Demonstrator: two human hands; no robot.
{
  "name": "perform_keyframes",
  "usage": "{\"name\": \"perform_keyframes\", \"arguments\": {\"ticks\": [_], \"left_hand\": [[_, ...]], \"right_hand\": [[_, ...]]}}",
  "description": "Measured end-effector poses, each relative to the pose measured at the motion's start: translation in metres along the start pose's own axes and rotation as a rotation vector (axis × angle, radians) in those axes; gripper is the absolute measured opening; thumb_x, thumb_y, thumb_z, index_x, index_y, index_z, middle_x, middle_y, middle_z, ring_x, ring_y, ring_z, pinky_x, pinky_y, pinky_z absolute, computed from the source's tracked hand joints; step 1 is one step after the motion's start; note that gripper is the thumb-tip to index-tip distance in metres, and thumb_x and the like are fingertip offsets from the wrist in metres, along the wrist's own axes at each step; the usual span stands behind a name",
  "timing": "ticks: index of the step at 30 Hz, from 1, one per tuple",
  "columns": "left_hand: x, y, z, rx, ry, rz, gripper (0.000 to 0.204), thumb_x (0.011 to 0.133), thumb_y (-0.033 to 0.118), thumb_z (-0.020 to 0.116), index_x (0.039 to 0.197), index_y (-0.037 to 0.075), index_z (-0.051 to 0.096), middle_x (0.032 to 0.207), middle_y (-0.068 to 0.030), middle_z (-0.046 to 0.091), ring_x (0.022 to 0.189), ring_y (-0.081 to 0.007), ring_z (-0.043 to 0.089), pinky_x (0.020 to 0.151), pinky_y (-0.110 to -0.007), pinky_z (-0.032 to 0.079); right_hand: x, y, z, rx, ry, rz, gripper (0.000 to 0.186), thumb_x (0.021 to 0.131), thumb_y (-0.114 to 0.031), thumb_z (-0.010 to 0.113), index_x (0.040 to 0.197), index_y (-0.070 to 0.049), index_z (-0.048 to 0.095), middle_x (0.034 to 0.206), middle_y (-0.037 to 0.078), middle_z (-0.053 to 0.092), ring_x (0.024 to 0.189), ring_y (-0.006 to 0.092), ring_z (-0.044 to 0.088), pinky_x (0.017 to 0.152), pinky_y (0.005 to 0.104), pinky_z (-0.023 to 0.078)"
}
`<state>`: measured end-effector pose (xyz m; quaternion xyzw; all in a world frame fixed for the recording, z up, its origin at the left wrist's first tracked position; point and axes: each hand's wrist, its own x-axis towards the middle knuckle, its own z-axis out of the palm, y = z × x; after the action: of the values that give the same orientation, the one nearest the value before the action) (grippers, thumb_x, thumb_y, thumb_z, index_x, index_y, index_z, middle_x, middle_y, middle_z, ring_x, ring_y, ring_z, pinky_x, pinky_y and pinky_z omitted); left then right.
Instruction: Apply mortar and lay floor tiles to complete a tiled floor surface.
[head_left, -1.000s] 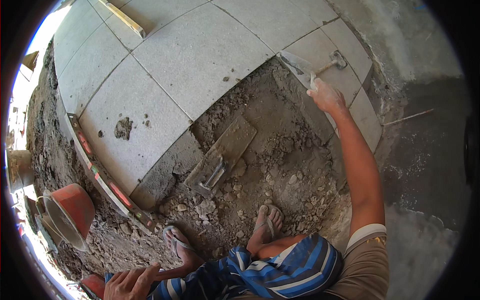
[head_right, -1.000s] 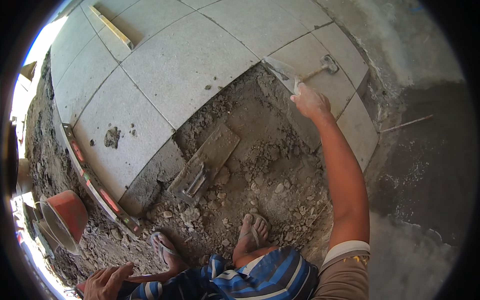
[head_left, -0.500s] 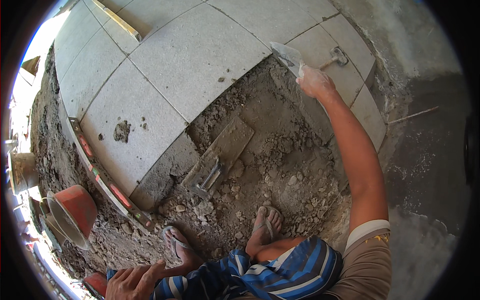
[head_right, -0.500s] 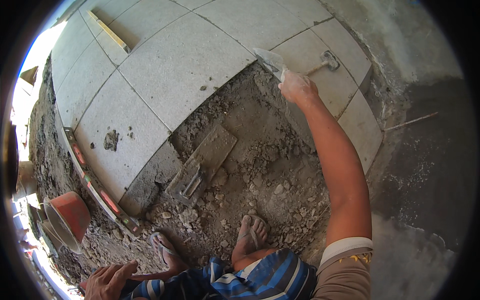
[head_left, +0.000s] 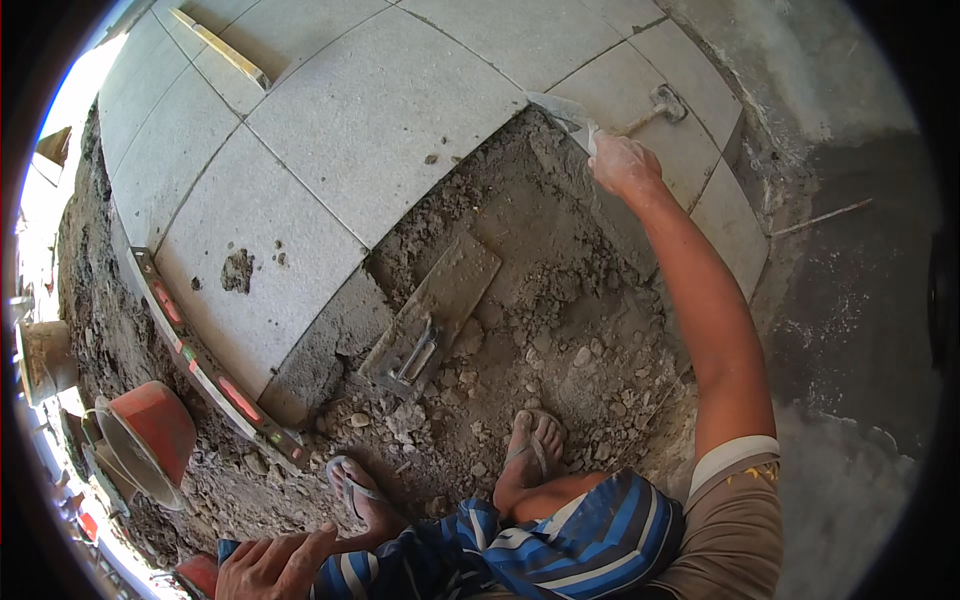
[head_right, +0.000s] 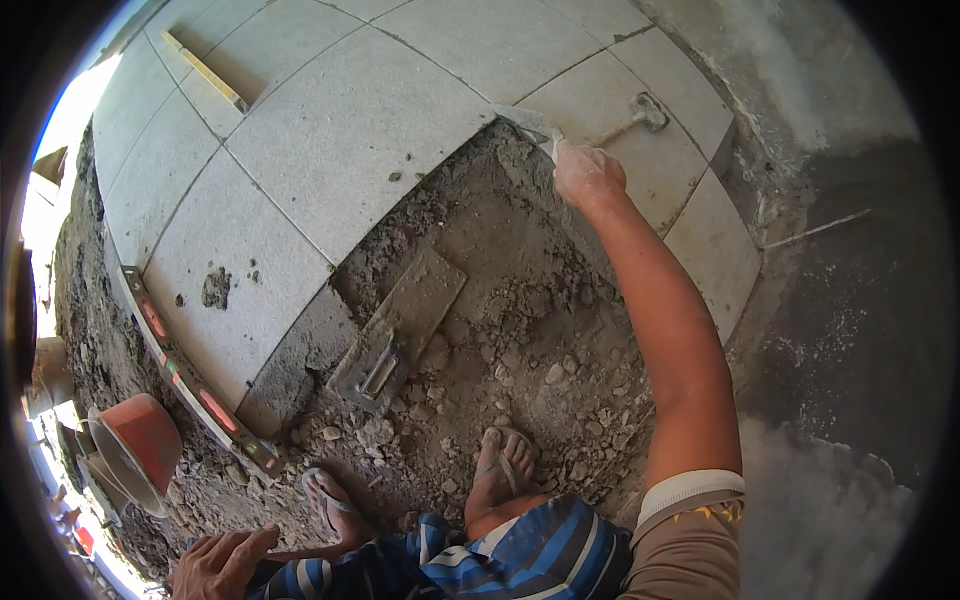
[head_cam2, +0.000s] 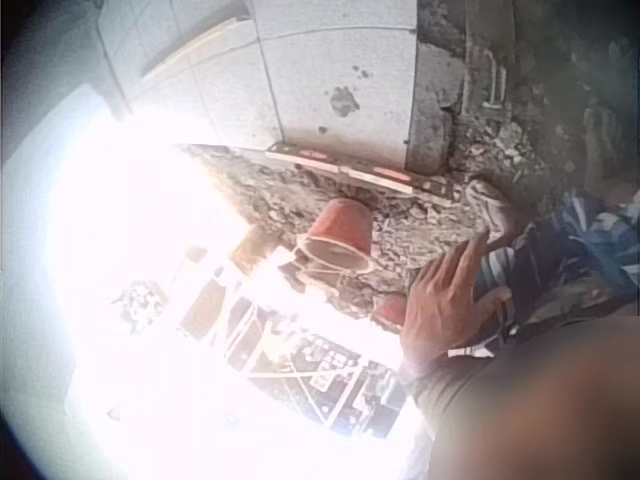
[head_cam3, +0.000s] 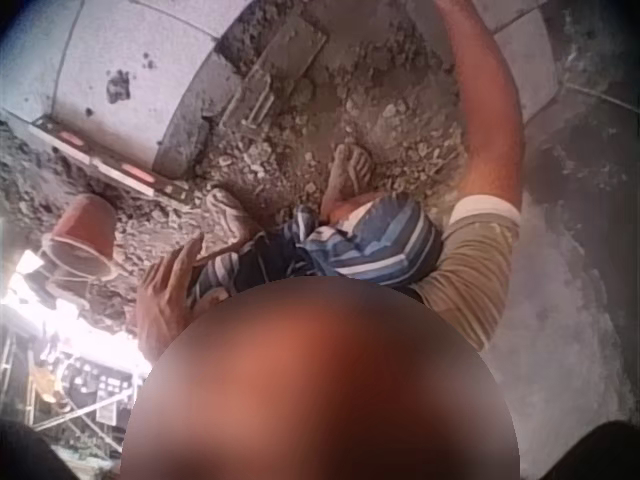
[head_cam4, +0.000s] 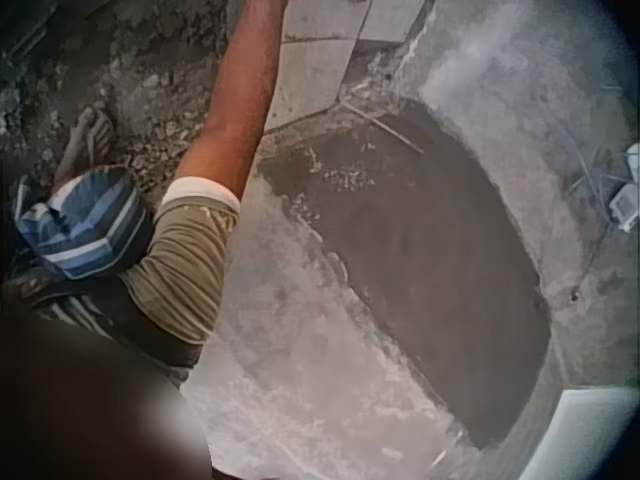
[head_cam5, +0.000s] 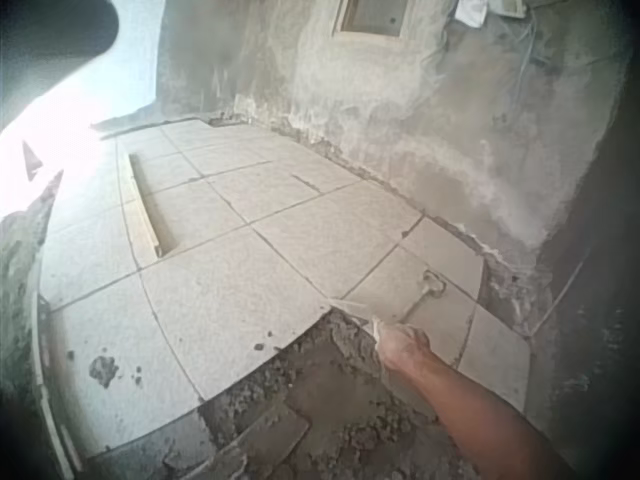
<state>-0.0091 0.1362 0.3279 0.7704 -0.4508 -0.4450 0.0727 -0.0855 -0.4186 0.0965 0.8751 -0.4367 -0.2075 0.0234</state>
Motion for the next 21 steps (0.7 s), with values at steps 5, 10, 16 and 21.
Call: {"name": "perform_keyframes", "arguments": {"ticks": [5, 10, 16, 21], "left_hand": [[-0.001, 0.002, 0.004, 0.008, 0.014, -0.004, 0.076, 0.088, 0.042, 0.076, 0.149, 0.005, 0.052, 0.128, -0.0206, 0.066, 0.112, -0.0415, 0.064, 0.098, -0.05, 0.049], [-0.001, 0.005, 0.007, 0.08, 0.065, 0.083, 0.075, 0.088, 0.041, 0.075, 0.149, 0.005, 0.052, 0.127, -0.0205, 0.066, 0.108, -0.0406, 0.065, 0.096, -0.049, 0.05], [-0.006, -0.002, 0.007, 0.073, 0.095, 0.104, 0.074, 0.09, 0.041, 0.075, 0.149, 0.004, 0.05, 0.125, -0.02, 0.066, 0.104, -0.0398, 0.066, 0.092, -0.049, 0.051], [-0.014, -0.012, 0.011, 0.107, 0.077, 0.09, 0.076, 0.089, 0.04, 0.076, 0.15, 0.005, 0.049, 0.127, -0.0191, 0.066, 0.105, -0.0401, 0.066, 0.093, -0.049, 0.051]], "right_hand": [[-0.001, 0.008, -0.005, -0.068, -0.003, 0.017, 0.029, 0.094, -0.014, 0.066, 0.122, -0.006, 0.068, 0.125, 0.016, 0.072, 0.119, 0.038, 0.068, 0.095, 0.0489, 0.057], [-0.025, 0.035, -0.019, -0.269, -0.099, -0.101, 0.028, 0.082, -0.003, 0.071, 0.11, -0.003, 0.074, 0.116, 0.016, 0.075, 0.11, 0.0359, 0.073, 0.089, 0.0467, 0.06], [-0.064, 0.083, 0.005, -0.263, -0.155, -0.024, 0.025, 0.078, -0.008, 0.074, 0.103, -0.003, 0.075, 0.112, 0.018, 0.076, 0.106, 0.0362, 0.074, 0.087, 0.0464, 0.061], [-0.103, 0.124, 0.003, -0.328, -0.2, -0.025, 0.042, 0.089, -0.009, 0.066, 0.131, -0.012, 0.065, 0.113, 0.015, 0.076, 0.109, 0.0357, 0.073, 0.087, 0.0483, 0.06]]}}
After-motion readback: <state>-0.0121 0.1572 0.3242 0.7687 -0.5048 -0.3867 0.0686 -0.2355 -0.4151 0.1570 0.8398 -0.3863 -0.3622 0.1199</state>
